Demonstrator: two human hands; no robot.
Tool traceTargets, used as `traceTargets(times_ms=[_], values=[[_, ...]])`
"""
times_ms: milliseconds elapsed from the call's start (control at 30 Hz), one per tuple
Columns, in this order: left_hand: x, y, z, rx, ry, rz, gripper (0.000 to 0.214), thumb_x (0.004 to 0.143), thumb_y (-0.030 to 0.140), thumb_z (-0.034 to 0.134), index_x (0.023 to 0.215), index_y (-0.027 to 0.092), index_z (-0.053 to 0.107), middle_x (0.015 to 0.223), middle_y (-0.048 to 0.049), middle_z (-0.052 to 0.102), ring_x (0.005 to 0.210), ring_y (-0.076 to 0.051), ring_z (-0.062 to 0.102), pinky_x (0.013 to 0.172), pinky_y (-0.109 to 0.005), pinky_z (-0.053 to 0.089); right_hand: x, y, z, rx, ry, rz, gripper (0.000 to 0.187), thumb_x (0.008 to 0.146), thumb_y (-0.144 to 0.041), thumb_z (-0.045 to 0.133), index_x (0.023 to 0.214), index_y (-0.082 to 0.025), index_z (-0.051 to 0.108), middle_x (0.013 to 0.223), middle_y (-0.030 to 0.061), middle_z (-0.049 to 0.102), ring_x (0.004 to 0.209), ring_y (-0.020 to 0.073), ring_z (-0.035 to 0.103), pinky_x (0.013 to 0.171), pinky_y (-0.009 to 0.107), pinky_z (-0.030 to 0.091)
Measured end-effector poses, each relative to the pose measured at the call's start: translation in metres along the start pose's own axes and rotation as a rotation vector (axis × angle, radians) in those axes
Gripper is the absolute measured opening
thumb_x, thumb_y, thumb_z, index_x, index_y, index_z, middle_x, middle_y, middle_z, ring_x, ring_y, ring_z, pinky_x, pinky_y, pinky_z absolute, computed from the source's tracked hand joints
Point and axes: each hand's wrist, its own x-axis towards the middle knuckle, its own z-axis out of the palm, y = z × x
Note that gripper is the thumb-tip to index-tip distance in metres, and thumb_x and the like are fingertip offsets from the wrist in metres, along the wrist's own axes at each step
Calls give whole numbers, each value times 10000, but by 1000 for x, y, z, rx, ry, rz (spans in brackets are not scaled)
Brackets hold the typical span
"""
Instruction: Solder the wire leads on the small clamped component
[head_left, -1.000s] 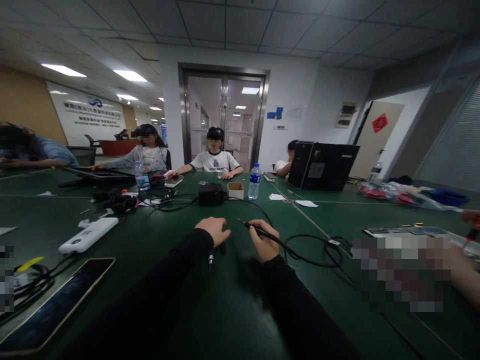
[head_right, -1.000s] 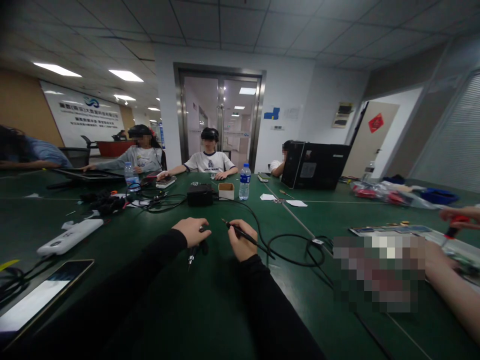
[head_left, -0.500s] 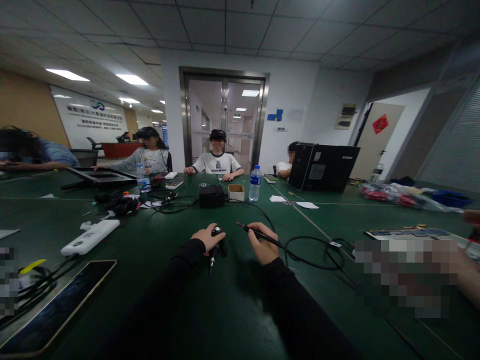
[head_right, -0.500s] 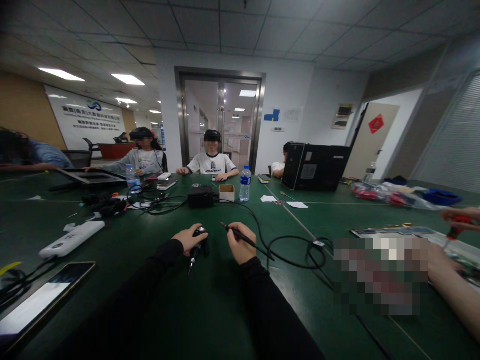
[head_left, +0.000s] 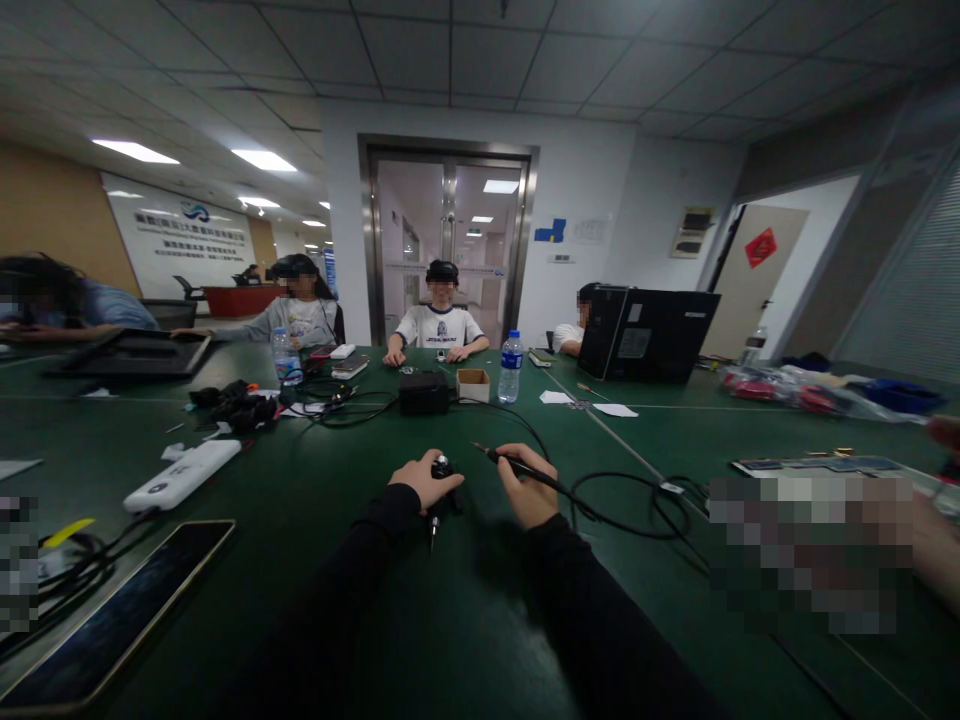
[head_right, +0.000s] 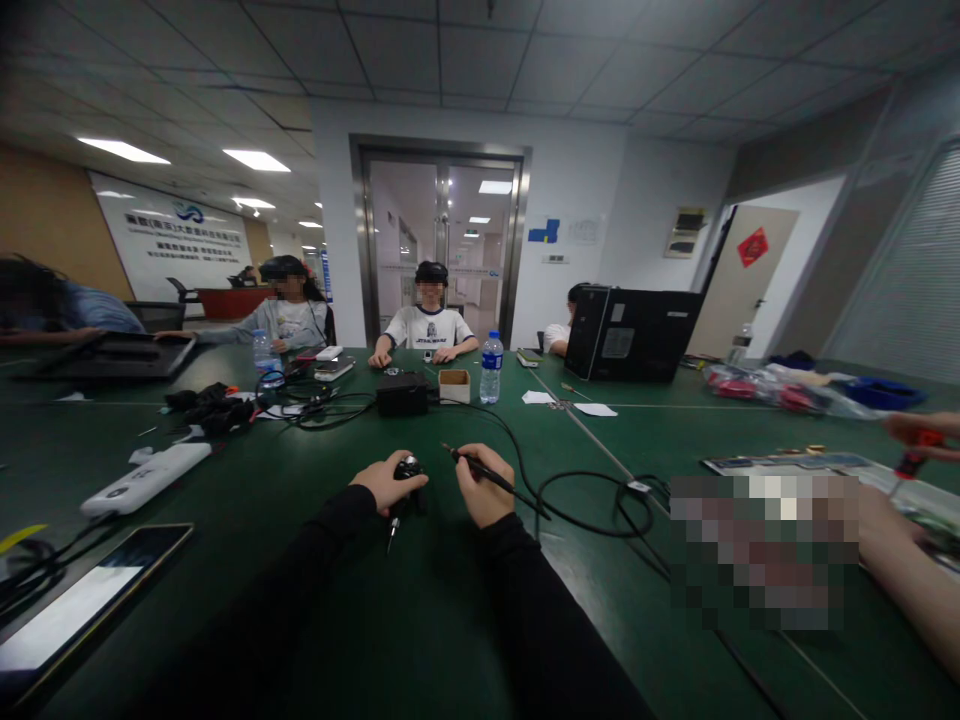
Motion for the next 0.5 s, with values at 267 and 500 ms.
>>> traceTargets(times_ms=[267,500], values=[[-12,29,13,-5,29,33,636,697,633,586,1209,258,559,1012,-127,703,570,-210,667,543,-279,489,3,5,3,49,10,42,149,769,-272,538,785,-197,666,747,35,706,681,182,645,640,271,499],[-4,27,14,-157,-58,2,873,653,707,583,1361,214,455,1053,-177,698,425,-189,611,482,-299,472,2,6,4,82,4,45,144,788,-267,541,806,-201,668,773,36,706,725,190,652,683,282,509]])
